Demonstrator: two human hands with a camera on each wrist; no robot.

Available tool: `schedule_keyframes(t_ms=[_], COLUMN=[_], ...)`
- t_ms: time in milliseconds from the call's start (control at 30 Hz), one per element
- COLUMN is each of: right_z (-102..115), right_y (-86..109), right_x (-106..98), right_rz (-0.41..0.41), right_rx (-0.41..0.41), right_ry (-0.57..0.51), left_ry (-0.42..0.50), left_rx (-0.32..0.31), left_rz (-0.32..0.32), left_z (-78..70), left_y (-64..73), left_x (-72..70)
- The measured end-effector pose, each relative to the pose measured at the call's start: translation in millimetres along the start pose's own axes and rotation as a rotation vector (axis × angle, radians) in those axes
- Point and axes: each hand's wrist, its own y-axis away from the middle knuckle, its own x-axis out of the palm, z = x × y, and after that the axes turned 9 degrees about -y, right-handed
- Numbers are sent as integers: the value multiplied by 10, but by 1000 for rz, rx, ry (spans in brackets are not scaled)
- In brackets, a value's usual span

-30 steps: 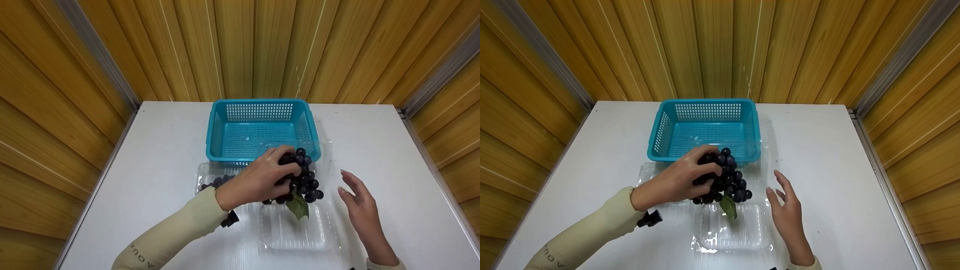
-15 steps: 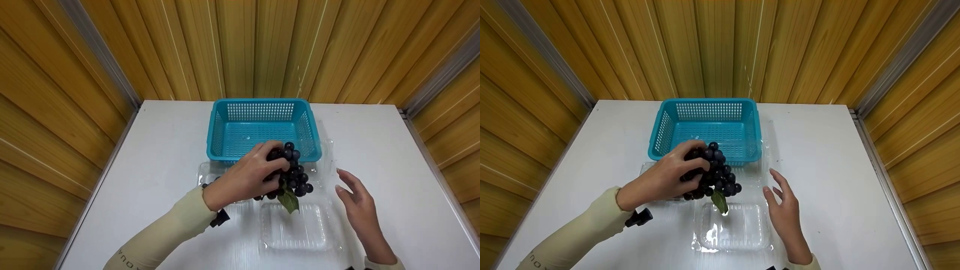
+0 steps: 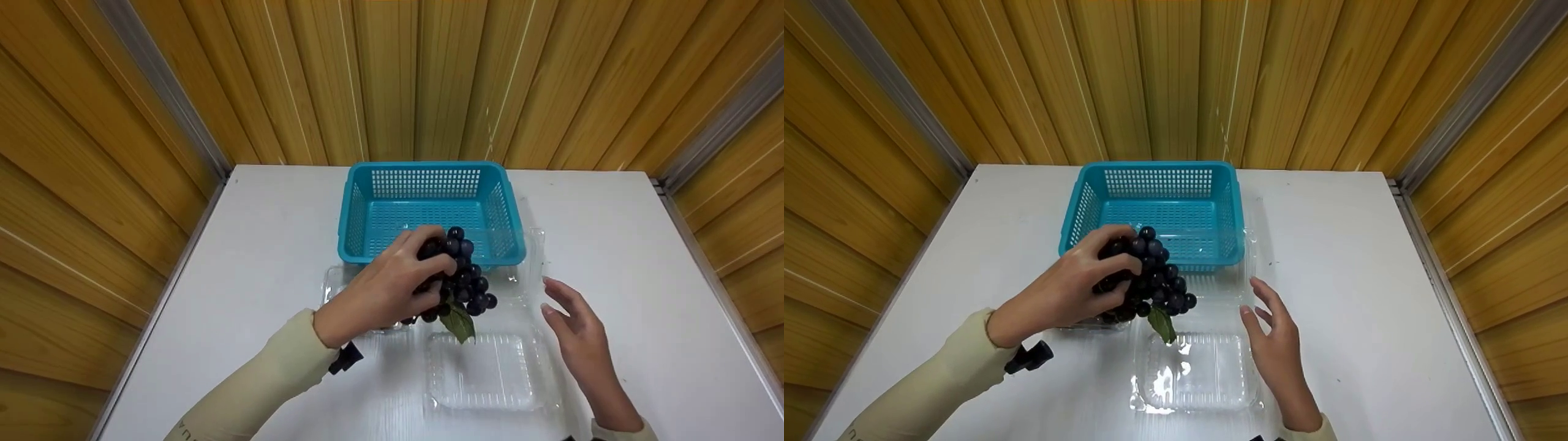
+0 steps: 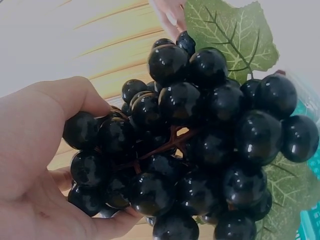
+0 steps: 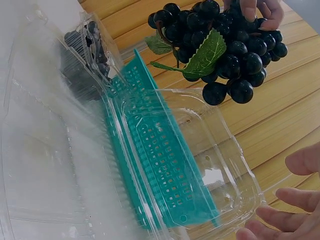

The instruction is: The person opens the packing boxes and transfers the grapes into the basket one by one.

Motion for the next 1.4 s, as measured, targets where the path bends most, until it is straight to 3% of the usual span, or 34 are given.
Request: schedule_keyframes(t_ms=[867,1400], right_z=[-54,-116], right_y=[-13,17], right_x=[82,131], right_rz=[61,112], right_rx=[-62,-73], right_ry=[-20,-3], left_ry=[-67,-95], left_rx=[-13,-85], left_rz=[-123,-115], left_z=[150,271], left_y=[79,111], left_x=[-149,-237])
